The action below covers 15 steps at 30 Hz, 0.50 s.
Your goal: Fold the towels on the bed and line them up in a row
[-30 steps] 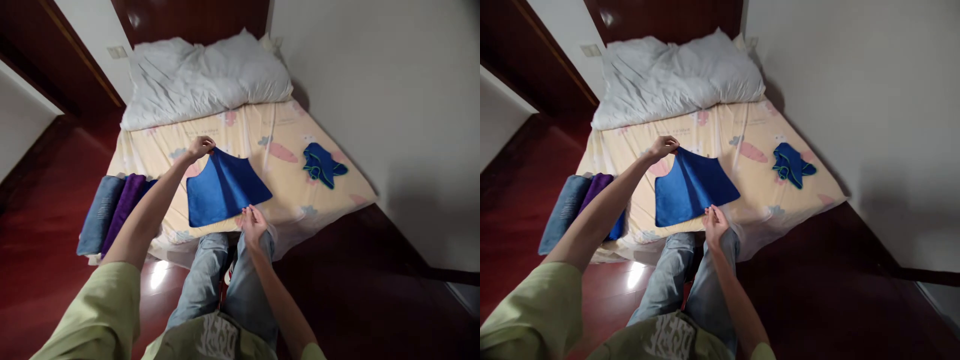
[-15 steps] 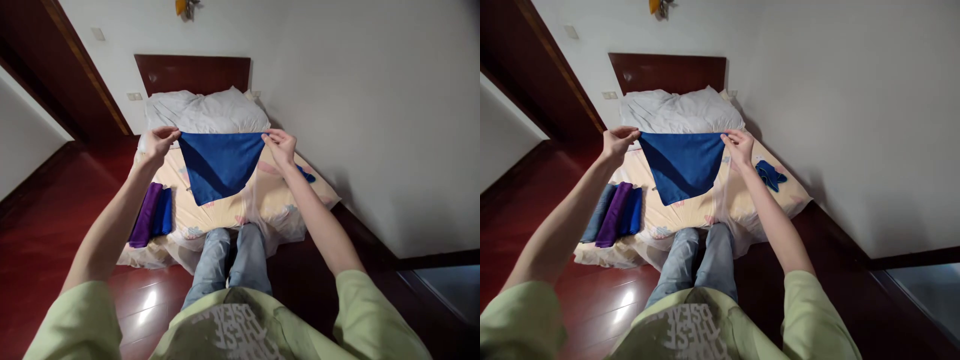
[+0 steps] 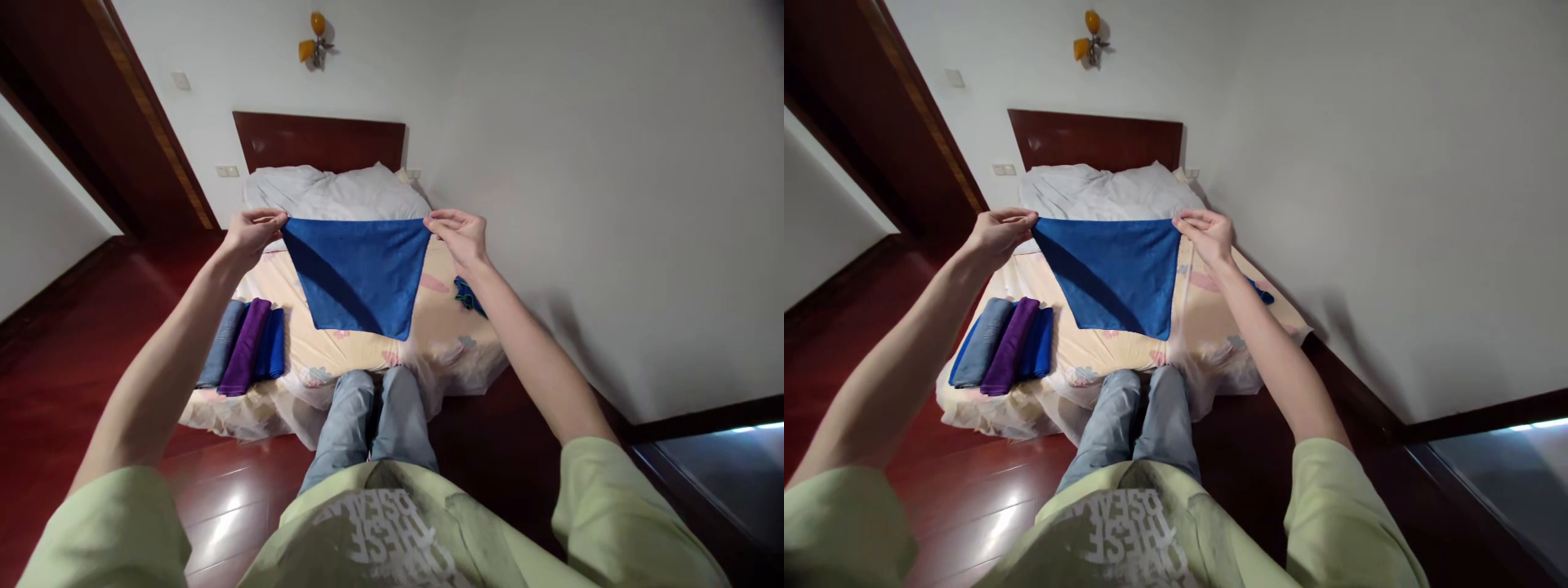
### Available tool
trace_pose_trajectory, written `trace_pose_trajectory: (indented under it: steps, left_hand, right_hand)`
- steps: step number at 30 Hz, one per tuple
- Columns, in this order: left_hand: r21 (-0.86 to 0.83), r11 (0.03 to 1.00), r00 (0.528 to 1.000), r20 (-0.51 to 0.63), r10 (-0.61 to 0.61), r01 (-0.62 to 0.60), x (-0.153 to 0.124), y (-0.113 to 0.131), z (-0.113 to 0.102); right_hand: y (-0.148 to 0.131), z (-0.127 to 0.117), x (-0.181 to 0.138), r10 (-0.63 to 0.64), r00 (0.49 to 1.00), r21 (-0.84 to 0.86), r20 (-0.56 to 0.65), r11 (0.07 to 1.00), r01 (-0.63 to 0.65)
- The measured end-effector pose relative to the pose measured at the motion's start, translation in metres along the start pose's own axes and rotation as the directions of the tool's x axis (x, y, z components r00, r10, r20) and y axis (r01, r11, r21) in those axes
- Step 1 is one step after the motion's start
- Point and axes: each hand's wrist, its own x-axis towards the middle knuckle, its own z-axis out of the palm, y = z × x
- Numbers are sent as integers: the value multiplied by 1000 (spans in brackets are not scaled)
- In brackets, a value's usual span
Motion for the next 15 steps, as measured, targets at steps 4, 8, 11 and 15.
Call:
trace_pose_trajectory:
  steps: [4,8,11,15]
  left_hand:
    - [-15,1000,997,79,-11,12,-31,4,-4]
    - [-31,995,986,143,-89,94,-73,1,-11]
    - [-51,980,967,183,-178,190,-95,-11,-16]
    - [-65,950,939,185,-288,305,-101,-35,-19]
  right_hand:
    - [-13,-24,-25,88,996,-28,22,996,-87]
    - [-20,-48,-59,212,974,-54,73,976,-209]
    - [-19,-57,-78,325,940,-64,105,945,-320]
    - [-3,-53,-85,452,883,-41,127,892,-451]
